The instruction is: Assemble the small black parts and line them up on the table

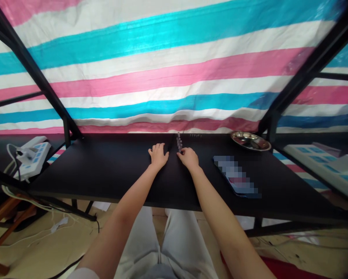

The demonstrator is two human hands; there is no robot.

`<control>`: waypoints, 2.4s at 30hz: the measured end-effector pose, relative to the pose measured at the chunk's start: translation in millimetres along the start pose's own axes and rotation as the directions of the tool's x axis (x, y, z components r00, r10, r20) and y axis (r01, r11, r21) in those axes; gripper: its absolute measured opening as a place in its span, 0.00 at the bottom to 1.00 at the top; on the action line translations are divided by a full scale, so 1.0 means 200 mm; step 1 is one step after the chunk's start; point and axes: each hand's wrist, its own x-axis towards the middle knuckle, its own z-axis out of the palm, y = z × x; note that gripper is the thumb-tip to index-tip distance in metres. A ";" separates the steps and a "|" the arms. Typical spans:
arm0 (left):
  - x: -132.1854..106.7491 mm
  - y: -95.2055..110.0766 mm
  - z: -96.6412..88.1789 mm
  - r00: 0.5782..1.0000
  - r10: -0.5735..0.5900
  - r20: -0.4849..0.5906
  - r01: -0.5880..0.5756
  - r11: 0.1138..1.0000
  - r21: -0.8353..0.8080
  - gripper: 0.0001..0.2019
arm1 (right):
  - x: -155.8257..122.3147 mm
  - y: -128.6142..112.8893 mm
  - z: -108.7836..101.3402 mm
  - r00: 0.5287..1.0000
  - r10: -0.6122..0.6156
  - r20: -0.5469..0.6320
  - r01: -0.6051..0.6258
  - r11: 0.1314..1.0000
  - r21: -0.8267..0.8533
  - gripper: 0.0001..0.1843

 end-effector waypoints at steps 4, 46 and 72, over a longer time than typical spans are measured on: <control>-0.07 0.01 -0.04 0.988 0.152 0.025 -0.154 0.984 0.085 0.30 | 0.00 0.00 0.00 1.000 -0.006 -0.012 0.006 1.000 -0.002 0.13; -0.05 0.02 -0.11 0.962 -0.009 -0.274 -0.049 0.978 -0.203 0.06 | -0.04 -0.11 -0.05 0.971 -0.239 0.011 0.238 0.970 0.041 0.08; -0.04 -0.02 -0.08 0.991 0.048 -0.124 -0.091 0.925 -0.369 0.06 | -0.06 -0.10 -0.04 0.950 -0.304 -0.065 0.311 0.937 0.157 0.09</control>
